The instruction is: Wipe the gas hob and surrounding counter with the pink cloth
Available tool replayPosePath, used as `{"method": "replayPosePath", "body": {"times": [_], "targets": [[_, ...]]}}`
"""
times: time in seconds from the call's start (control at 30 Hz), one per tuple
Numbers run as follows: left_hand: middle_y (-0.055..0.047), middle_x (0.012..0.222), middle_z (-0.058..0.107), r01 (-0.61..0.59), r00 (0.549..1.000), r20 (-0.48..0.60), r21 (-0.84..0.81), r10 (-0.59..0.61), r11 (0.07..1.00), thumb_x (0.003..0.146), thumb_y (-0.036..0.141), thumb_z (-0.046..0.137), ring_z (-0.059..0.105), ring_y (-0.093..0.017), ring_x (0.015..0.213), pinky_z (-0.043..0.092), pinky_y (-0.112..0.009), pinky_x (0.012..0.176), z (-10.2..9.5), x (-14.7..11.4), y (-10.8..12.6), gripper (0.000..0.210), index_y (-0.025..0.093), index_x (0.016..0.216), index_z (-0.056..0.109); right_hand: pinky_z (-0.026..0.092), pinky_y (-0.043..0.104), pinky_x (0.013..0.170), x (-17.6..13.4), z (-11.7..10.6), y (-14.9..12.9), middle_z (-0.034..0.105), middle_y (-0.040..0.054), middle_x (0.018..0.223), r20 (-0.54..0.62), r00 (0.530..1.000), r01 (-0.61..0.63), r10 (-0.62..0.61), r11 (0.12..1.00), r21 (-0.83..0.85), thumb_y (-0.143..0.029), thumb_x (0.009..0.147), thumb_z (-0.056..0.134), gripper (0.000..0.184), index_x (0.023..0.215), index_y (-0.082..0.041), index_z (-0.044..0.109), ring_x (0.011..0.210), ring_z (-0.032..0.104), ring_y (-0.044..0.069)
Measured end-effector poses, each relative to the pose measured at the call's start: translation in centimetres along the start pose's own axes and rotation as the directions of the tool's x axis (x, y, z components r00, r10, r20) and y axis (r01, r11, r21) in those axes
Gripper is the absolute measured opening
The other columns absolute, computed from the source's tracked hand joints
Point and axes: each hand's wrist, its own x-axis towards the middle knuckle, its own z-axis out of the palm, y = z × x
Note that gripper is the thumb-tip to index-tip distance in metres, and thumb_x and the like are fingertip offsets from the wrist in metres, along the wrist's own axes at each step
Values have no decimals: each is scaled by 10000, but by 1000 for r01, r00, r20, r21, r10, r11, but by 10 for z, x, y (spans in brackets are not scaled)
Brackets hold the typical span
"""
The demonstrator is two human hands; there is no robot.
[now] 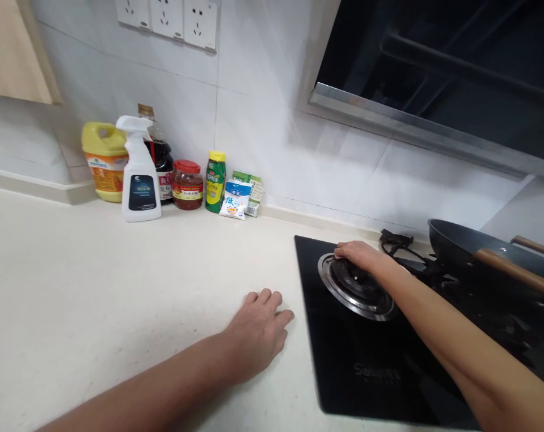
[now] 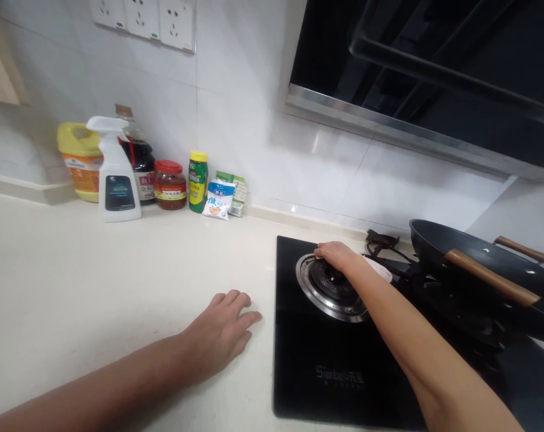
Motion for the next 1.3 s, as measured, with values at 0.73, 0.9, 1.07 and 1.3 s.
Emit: {"method": "replayPosePath", "body": {"times": [0.73, 0.9, 1.07, 1.3], "targets": [[-99, 1119, 584, -40, 998, -56, -94, 35, 995, 995, 264, 479, 530, -274, 1037, 433, -424, 879, 5, -5, -8, 277, 237, 1215, 646, 392, 469, 973, 3, -11, -40, 566, 208, 1295, -139, 917, -359, 375, 925, 129, -357, 1002, 318, 454, 1341, -161, 547, 1144, 561, 336], [-102, 1119, 584, -15, 1000, -29, -109, 12, 994, 994, 274, 475, 527, -282, 1043, 426, -426, 877, 2, -4, -7, 281, 239, 1203, 660, 437, 532, 902, 22, -9, -39, 654, 206, 1145, 5, 843, -533, 537, 835, 136, -624, 914, 455, 539, 1152, -200, 686, 1063, 620, 385], [-120, 1131, 585, -20, 1000, 17, -99, 22, 995, 1013, 311, 436, 521, -300, 1052, 414, -440, 871, -2, -3, -7, 319, 226, 1223, 662, 466, 420, 900, 26, -7, -39, 685, 100, 1199, 112, 895, -445, 433, 887, 124, -555, 860, 549, 376, 1037, -289, 745, 1167, 592, 331], [-131, 1180, 586, -19, 999, 49, -106, 25, 994, 1016, 352, 432, 515, -306, 1056, 395, -430, 868, -5, -3, -8, 342, 230, 1241, 660, 432, 591, 917, 8, 0, -58, 610, 104, 1340, 64, 877, -479, 475, 875, 70, -563, 928, 384, 475, 1187, -298, 682, 1171, 570, 400]]}}
